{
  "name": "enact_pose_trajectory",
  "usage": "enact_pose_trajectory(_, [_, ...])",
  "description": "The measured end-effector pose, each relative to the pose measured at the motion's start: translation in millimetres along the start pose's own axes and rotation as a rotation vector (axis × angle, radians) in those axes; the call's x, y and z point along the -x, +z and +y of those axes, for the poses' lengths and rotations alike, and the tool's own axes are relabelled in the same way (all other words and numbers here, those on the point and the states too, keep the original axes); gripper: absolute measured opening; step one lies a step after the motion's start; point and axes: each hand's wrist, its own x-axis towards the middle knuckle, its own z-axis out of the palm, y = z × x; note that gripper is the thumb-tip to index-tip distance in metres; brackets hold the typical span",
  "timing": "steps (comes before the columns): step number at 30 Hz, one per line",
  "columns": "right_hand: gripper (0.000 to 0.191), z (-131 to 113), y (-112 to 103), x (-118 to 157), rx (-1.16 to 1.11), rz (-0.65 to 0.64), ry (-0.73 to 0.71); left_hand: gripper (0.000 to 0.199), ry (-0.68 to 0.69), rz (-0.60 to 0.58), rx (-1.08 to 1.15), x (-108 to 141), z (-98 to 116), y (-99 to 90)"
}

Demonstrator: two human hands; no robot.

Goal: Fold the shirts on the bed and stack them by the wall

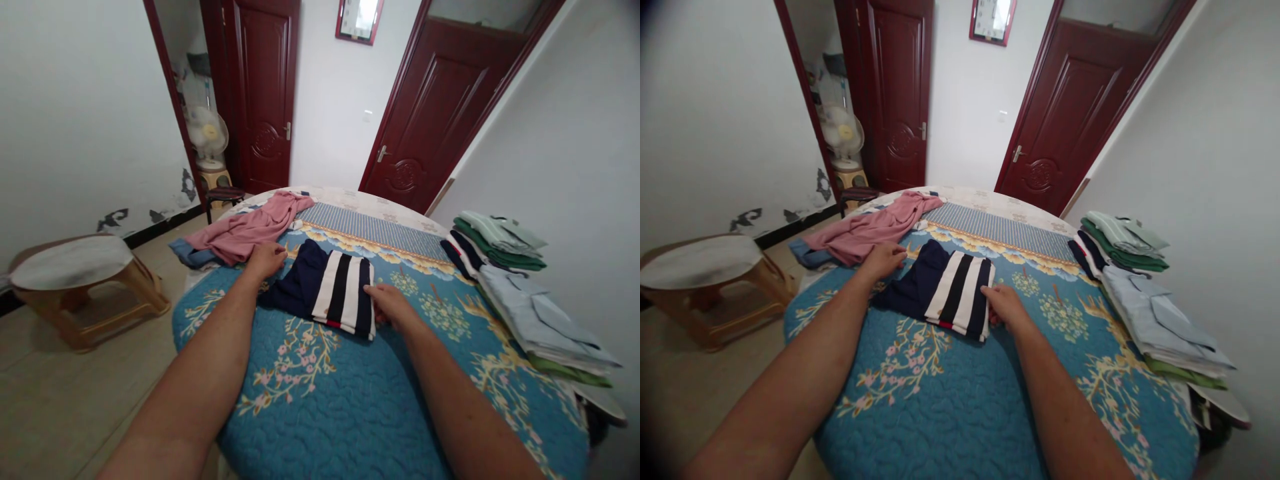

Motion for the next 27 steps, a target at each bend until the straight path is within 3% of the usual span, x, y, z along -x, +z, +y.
enact_pose_trajectory(6, [0.034,3,12,-5,0.016,0.199,-0.177,0.037,-0.018,0.029,-0.083,-4,2,6.1])
enact_pose_trajectory(11, [0.029,-1,13,-3,-0.282,0.092,-0.094,0.035,0.021,0.029,-0.13,-2,5,6.6])
enact_pose_trajectory(16, [0.022,0,-26,-1,-0.367,0.129,-0.078,0.037,0.023,0.018,-0.178,-1,8,7.9])
enact_pose_trajectory(22, [0.022,-2,-86,16,-0.235,0.225,-0.071,0.037,0.066,0.003,-0.177,-3,11,13.4])
enact_pose_trajectory(27, [0.019,-23,-99,26,-0.106,0.253,-0.101,0.035,0.051,0.007,-0.181,-5,10,18.0])
